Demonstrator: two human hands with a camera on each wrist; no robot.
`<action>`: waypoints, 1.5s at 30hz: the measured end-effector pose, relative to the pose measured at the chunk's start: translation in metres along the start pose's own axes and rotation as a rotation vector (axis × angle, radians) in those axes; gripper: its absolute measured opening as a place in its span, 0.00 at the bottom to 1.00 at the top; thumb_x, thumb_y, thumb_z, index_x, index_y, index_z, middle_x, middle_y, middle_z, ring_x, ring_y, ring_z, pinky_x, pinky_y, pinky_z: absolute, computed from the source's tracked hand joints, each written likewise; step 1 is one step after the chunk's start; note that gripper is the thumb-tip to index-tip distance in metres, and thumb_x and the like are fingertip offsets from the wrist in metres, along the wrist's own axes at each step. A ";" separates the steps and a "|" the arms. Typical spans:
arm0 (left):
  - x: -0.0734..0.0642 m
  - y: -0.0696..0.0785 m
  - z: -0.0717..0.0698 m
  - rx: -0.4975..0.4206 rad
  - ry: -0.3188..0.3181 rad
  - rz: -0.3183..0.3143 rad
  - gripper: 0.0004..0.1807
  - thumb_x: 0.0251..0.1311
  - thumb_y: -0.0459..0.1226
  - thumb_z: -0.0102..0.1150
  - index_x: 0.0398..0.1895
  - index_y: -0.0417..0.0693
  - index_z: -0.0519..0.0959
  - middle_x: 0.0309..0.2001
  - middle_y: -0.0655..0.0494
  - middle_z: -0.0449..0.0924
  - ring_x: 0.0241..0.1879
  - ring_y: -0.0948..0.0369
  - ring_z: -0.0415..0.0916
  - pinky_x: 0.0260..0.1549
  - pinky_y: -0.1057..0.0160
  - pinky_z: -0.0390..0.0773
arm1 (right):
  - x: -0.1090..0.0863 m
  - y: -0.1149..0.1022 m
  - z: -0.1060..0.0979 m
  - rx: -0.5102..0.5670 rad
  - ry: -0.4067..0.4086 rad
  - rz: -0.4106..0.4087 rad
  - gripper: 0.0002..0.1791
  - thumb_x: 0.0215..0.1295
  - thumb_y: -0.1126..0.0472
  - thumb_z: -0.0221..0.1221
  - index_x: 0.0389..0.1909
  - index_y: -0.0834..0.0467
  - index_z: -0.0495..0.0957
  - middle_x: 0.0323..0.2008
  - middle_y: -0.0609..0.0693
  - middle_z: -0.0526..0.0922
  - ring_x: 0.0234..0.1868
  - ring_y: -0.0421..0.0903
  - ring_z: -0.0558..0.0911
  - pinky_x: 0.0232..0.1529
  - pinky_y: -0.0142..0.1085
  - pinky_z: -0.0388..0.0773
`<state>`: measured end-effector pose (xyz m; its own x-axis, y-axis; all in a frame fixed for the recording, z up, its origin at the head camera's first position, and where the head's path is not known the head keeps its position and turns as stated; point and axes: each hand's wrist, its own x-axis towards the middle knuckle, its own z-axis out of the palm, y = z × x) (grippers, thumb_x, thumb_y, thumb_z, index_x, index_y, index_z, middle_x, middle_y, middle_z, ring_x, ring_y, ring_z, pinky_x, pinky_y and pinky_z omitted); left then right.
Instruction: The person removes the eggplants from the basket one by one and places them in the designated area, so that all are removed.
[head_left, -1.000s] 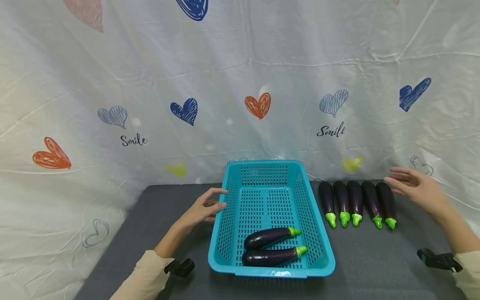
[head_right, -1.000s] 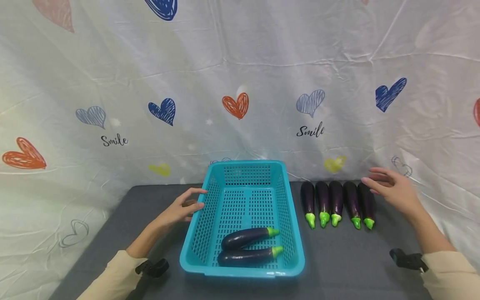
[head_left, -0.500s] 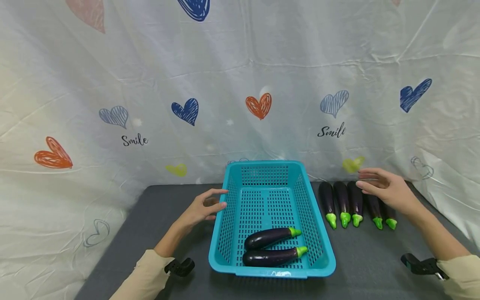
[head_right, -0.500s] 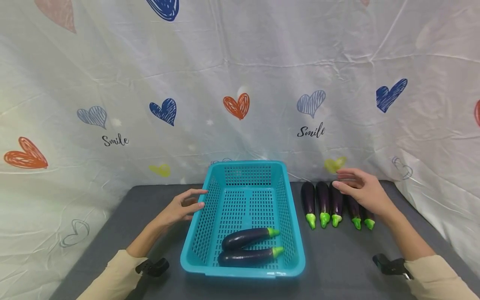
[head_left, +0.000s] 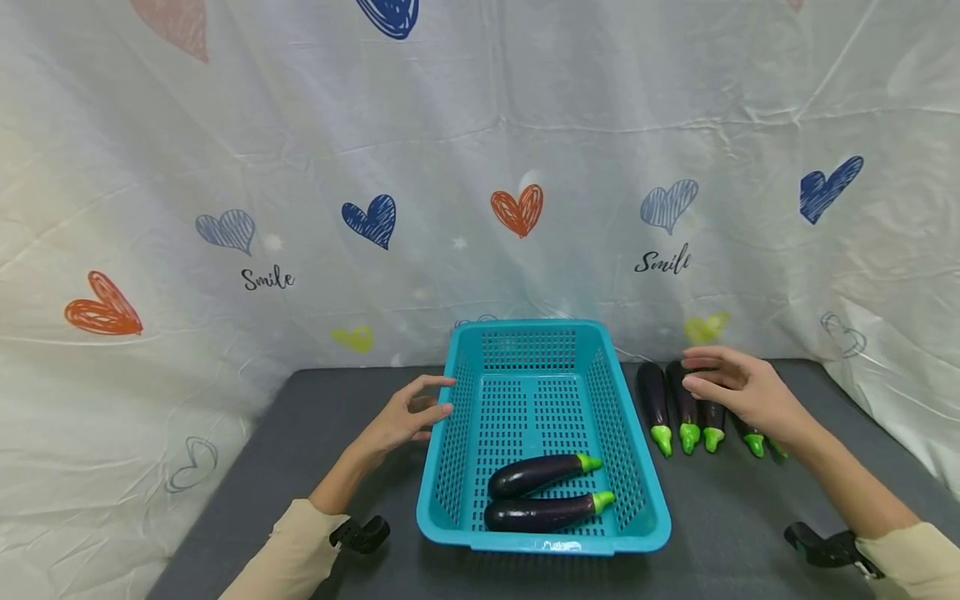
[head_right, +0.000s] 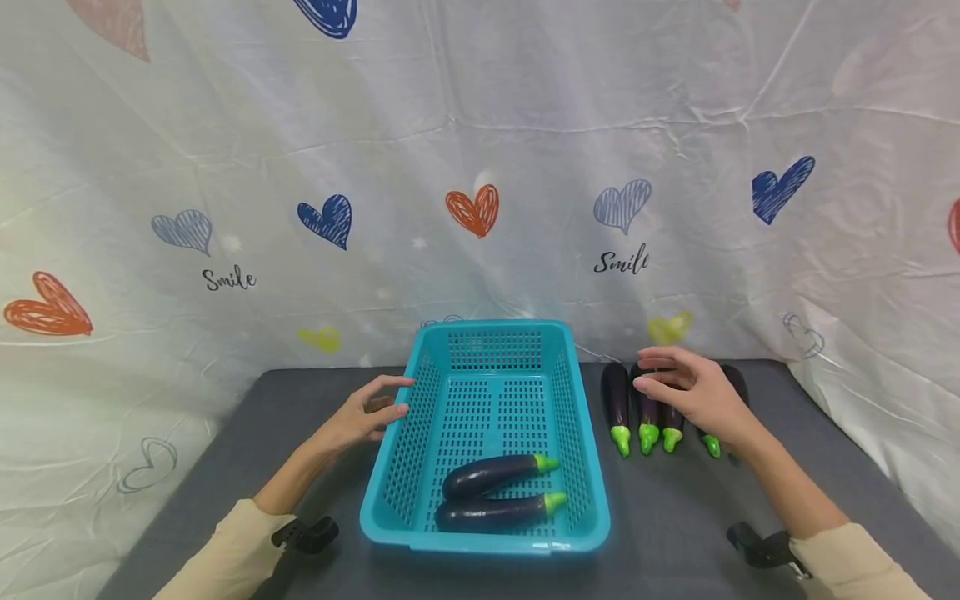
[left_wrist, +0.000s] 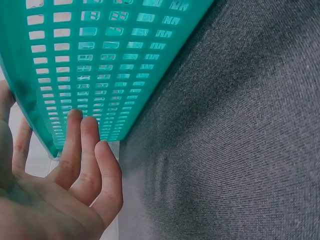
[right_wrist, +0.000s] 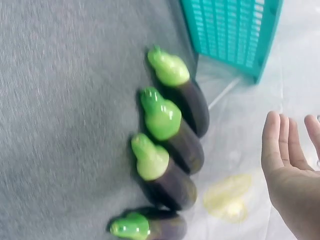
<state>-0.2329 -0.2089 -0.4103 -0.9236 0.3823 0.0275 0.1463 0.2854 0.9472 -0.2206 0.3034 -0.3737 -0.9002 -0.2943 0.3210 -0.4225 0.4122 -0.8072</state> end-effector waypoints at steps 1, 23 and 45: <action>0.000 0.000 0.000 0.004 0.002 0.002 0.28 0.73 0.43 0.61 0.74 0.55 0.68 0.67 0.38 0.69 0.64 0.43 0.70 0.52 0.41 0.77 | -0.001 -0.002 0.002 -0.001 -0.002 -0.003 0.25 0.75 0.61 0.60 0.69 0.63 0.69 0.61 0.58 0.76 0.53 0.34 0.80 0.47 0.35 0.82; -0.001 0.001 0.004 0.000 0.016 -0.019 0.28 0.73 0.45 0.61 0.73 0.59 0.68 0.63 0.41 0.74 0.61 0.46 0.73 0.53 0.40 0.76 | -0.006 -0.032 0.043 0.122 -0.075 -0.099 0.23 0.72 0.68 0.63 0.65 0.65 0.73 0.58 0.55 0.78 0.55 0.47 0.82 0.48 0.36 0.82; 0.000 0.002 0.004 -0.015 0.013 -0.020 0.28 0.73 0.45 0.61 0.73 0.59 0.67 0.59 0.42 0.77 0.57 0.46 0.77 0.50 0.42 0.79 | 0.007 -0.051 0.074 0.199 -0.187 -0.120 0.23 0.69 0.69 0.65 0.63 0.62 0.75 0.59 0.57 0.77 0.56 0.55 0.80 0.51 0.41 0.81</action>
<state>-0.2312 -0.2053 -0.4100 -0.9310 0.3649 0.0122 0.1222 0.2801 0.9521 -0.1978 0.2163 -0.3668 -0.8023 -0.4918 0.3382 -0.4792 0.1930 -0.8562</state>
